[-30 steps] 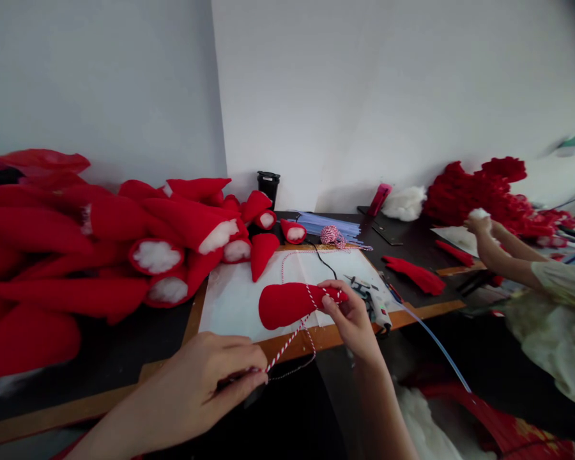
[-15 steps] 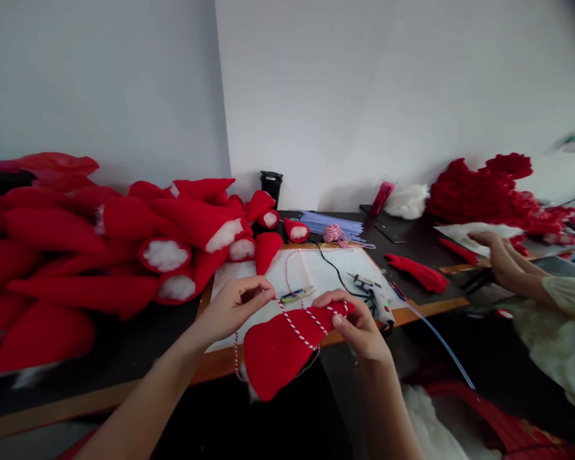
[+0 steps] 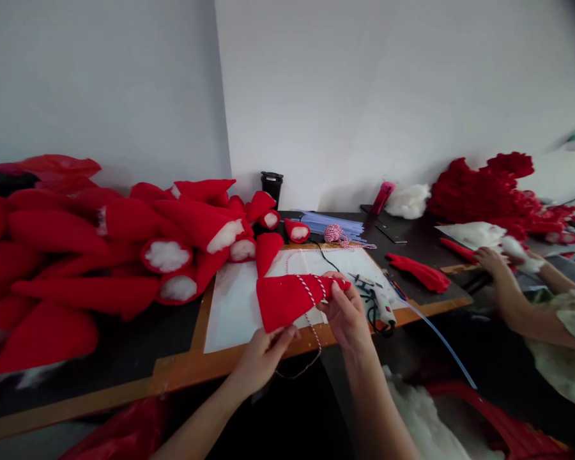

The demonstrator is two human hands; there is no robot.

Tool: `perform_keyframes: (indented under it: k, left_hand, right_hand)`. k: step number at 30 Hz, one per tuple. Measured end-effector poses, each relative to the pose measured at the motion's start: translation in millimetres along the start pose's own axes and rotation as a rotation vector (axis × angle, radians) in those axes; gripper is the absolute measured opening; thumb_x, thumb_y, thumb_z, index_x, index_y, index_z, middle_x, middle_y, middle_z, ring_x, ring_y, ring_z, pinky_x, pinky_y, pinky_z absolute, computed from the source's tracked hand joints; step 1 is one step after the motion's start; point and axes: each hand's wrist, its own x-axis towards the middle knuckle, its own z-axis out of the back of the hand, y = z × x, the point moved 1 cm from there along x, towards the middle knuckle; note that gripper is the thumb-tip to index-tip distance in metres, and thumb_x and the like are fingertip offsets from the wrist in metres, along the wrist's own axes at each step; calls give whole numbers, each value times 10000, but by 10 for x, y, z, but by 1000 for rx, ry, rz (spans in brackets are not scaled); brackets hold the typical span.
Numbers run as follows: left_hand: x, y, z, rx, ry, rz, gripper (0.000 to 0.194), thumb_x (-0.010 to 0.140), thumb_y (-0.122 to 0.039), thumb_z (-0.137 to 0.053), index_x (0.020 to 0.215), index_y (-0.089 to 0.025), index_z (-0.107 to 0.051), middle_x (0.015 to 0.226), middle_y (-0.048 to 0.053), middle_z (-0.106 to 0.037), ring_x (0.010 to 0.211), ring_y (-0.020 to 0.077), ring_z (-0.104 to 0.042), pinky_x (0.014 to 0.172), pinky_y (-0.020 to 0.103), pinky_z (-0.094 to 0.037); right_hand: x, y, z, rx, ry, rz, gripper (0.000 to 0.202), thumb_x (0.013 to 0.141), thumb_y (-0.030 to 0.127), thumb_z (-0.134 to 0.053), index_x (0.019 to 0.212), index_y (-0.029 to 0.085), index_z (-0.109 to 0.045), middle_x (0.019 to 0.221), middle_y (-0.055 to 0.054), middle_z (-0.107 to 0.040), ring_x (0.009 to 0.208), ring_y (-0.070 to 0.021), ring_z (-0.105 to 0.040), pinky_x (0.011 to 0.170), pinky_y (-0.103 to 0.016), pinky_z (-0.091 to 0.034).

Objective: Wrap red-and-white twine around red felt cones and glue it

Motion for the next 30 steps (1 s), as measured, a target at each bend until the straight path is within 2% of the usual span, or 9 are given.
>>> perform_keyframes:
  k: [3,6,11,15,19,22,25,30]
  left_hand:
    - [-151,-127,-78,30,64,-18,402,1030,-446,-397,866,-176,-646,768,26,-671,724,166,-615,679,276,-458]
    - [-305,-306,-18,121,147,-71,337,1032,-370,-397,878,-193,-639,801,20,-678,732,153,-612,687,260,-424]
    - [-381,-534,369,197,140,-47,329,1018,-398,-430,812,-200,-592,682,-21,-584,623,123,-516,587,233,-364]
    - [-272,-612,723,234,44,-44,337,1002,-432,-451,831,-198,-624,660,-31,-546,601,118,-477,543,225,-340]
    - [-111,-599,930,239,-51,-51,335,976,-451,-491,830,-186,-633,691,-22,-565,612,119,-468,523,225,-324]
    - [22,-577,985,211,-103,-80,322,963,-436,-511,807,-180,-628,694,-24,-560,625,117,-466,532,217,-332]
    - [139,-551,978,122,-105,-99,322,944,-426,-534,759,-174,-612,670,-33,-530,612,109,-436,537,213,-330]
    - [210,-410,821,-157,-63,31,356,884,-481,-615,725,-163,-593,587,-61,-421,549,93,-344,512,212,-277]
  right_hand:
    - [44,-81,43,-36,-76,64,230,842,407,-750,978,239,-672,953,-8,-663,844,-135,-645,742,-262,-603]
    - [55,-103,119,-140,-118,110,237,857,409,-733,1000,234,-661,1001,-18,-664,911,-153,-646,791,-296,-611]
    - [15,-33,251,-334,-80,126,277,874,438,-707,1042,224,-653,1000,-30,-662,893,-171,-647,812,-333,-607]
    - [-42,43,321,-447,-11,108,269,876,432,-706,1052,232,-667,999,-33,-661,879,-175,-633,807,-318,-588]
    - [-107,113,381,-520,109,77,227,901,411,-682,1060,248,-690,1000,-27,-659,839,-160,-614,762,-272,-557]
    - [-153,146,418,-497,224,56,230,917,412,-656,1082,258,-700,1007,-41,-674,866,-182,-623,779,-291,-531]
    - [-182,148,430,-449,267,50,257,891,454,-670,1045,254,-713,1023,-64,-686,914,-223,-633,811,-331,-512]
    - [-188,73,320,-207,293,26,271,817,487,-728,946,250,-716,977,-72,-693,912,-246,-655,801,-349,-512]
